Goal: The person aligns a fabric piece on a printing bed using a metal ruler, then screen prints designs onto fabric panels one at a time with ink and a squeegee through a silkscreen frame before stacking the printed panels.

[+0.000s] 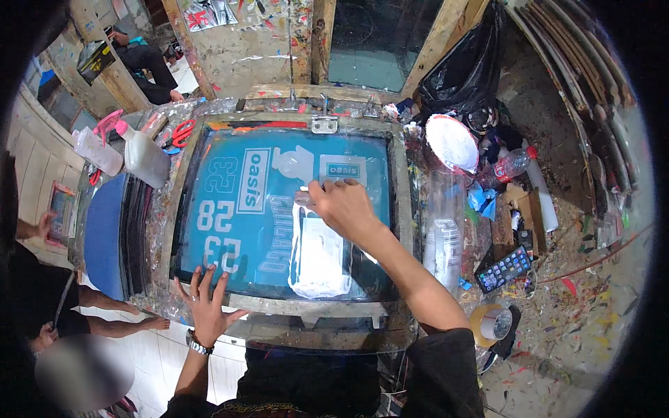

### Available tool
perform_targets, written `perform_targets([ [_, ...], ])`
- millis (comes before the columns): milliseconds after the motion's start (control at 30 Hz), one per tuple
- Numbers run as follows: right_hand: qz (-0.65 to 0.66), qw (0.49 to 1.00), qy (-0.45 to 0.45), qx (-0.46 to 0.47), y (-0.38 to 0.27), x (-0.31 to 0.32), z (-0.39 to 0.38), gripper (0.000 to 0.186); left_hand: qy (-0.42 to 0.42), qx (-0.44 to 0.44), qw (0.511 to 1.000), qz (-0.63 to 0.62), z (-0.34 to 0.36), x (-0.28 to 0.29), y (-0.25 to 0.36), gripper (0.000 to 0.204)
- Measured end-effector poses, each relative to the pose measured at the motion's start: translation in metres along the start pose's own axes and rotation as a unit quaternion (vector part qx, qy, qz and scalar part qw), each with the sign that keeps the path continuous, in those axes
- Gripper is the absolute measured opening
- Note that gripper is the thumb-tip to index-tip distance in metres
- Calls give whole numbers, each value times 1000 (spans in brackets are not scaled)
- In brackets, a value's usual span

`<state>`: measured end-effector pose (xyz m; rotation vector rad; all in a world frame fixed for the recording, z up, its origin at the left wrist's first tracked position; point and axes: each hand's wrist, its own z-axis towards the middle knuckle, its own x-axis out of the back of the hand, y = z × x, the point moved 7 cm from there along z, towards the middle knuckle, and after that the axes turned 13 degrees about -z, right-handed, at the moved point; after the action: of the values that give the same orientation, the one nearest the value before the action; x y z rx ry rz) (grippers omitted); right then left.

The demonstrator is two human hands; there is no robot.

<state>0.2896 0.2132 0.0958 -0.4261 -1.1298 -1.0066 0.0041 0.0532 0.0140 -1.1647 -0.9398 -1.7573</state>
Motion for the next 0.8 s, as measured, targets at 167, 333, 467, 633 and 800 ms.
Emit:
perform_targets([
  [167,-62,998,2,27,-71,40,-65,12,3,15,1000,-1,-3,3,-5,95],
  [333,65,985,-161,16,-76,39,-79,23,29,-19,999,-7,-1,1,-4,94],
  [467,28,991,-128,-34,-15,-9,-21,38,5,-31,998,-52,5,7,5,74],
  [633,-50,999,-10,0,0,0,-8,27,22,-54,992,-113,18,21,18,52],
  [800,-60,997,-23,33,-93,43,-85,20,-26,-48,989,-138,19,27,15,47],
])
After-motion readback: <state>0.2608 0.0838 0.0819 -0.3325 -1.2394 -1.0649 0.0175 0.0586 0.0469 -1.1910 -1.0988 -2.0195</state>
